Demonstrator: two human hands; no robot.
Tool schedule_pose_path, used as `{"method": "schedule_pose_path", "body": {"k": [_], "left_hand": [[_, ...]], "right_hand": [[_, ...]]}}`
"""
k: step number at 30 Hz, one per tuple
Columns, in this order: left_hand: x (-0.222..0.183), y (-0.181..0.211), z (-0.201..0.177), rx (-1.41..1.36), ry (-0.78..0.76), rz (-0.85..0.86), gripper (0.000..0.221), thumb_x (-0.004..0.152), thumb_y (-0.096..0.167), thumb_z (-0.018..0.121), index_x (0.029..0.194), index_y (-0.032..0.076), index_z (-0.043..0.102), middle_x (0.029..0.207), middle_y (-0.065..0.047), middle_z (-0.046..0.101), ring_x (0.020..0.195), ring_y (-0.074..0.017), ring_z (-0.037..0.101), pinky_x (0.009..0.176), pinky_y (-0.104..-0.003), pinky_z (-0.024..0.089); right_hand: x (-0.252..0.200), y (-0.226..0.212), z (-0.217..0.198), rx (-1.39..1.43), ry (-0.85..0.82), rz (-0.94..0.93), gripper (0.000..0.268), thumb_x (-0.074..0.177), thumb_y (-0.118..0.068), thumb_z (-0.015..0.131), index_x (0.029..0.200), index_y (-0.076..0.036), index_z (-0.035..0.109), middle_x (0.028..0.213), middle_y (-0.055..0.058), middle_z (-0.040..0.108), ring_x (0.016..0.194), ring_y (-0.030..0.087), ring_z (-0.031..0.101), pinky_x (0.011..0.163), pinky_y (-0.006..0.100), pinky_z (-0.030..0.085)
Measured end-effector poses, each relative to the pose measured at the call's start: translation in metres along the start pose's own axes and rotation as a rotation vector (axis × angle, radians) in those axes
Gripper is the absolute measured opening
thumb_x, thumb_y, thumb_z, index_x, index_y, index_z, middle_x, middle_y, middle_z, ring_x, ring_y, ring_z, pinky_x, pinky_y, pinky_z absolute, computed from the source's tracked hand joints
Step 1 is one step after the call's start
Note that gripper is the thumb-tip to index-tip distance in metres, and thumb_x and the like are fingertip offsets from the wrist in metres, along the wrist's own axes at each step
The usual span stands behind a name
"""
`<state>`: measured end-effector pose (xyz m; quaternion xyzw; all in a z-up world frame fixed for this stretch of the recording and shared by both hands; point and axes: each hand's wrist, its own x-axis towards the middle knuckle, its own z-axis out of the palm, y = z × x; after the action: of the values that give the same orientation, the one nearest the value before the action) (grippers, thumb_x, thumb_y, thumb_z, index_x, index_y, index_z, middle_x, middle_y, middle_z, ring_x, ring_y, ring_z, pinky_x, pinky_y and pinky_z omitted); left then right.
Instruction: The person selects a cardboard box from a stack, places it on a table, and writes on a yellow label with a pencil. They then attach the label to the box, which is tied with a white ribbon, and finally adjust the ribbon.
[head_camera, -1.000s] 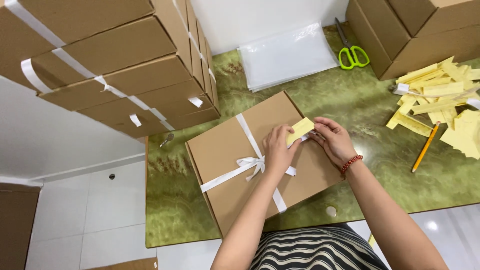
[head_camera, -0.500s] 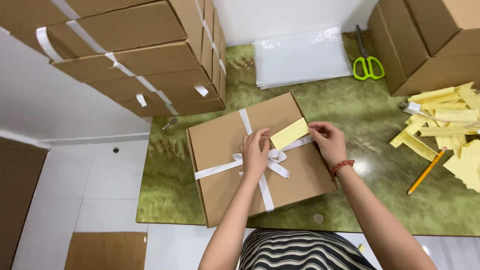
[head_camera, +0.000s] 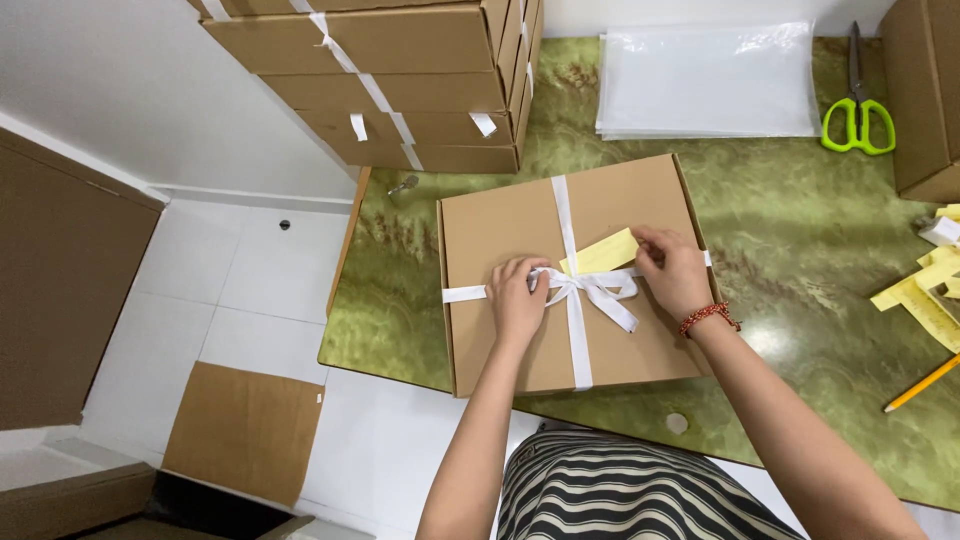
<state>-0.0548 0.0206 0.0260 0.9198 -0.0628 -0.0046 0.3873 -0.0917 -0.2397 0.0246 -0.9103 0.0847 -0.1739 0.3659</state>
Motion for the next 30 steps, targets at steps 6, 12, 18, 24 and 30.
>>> {"method": "schedule_pose_path", "body": {"k": [6,12,18,24,30], "left_hand": [[-0.004,-0.001,-0.005,-0.06,-0.018,0.013,0.016,0.097,0.027,0.072,0.111,0.034,0.075,0.119,0.011,0.07,0.128,-0.0239,0.056,0.112,-0.053,0.04],[-0.008,-0.005,-0.002,-0.056,0.044,0.073,0.014,0.097,0.028,0.072,0.108,0.035,0.076,0.116,0.013,0.071,0.126,-0.0186,0.058,0.108,-0.045,0.039],[-0.018,0.006,-0.004,0.016,0.153,0.157,0.02,0.097,0.032,0.074,0.117,0.032,0.074,0.116,0.009,0.072,0.125,-0.0184,0.06,0.107,-0.044,0.041],[-0.018,0.004,-0.003,0.024,0.178,0.196,0.031,0.094,0.026,0.076,0.124,0.029,0.07,0.111,0.006,0.073,0.119,-0.0225,0.062,0.103,-0.046,0.043],[-0.017,-0.001,0.0,0.03,0.253,0.215,0.028,0.096,0.019,0.073,0.123,0.025,0.071,0.113,0.0,0.069,0.112,-0.0265,0.064,0.096,-0.046,0.048]], "right_hand": [[-0.003,-0.02,-0.004,0.024,-0.116,0.077,0.034,0.091,-0.011,0.073,0.124,-0.014,0.081,0.098,0.01,0.078,0.096,0.03,0.073,0.09,0.046,0.058],[-0.003,-0.005,0.003,-0.025,-0.148,0.058,0.035,0.088,-0.014,0.077,0.121,-0.022,0.082,0.095,0.002,0.079,0.099,0.025,0.072,0.094,0.04,0.057],[-0.003,-0.018,-0.008,0.06,-0.192,0.128,0.033,0.089,-0.015,0.077,0.121,-0.02,0.081,0.098,0.003,0.079,0.101,0.024,0.072,0.095,0.042,0.057],[-0.006,-0.012,-0.008,0.125,-0.201,0.23,0.033,0.088,-0.018,0.078,0.121,-0.023,0.082,0.1,0.001,0.079,0.1,0.019,0.073,0.098,0.038,0.056],[-0.004,-0.019,-0.007,0.202,-0.163,0.259,0.034,0.09,-0.016,0.079,0.123,-0.017,0.081,0.103,0.004,0.078,0.097,0.018,0.072,0.097,0.037,0.055]]}}
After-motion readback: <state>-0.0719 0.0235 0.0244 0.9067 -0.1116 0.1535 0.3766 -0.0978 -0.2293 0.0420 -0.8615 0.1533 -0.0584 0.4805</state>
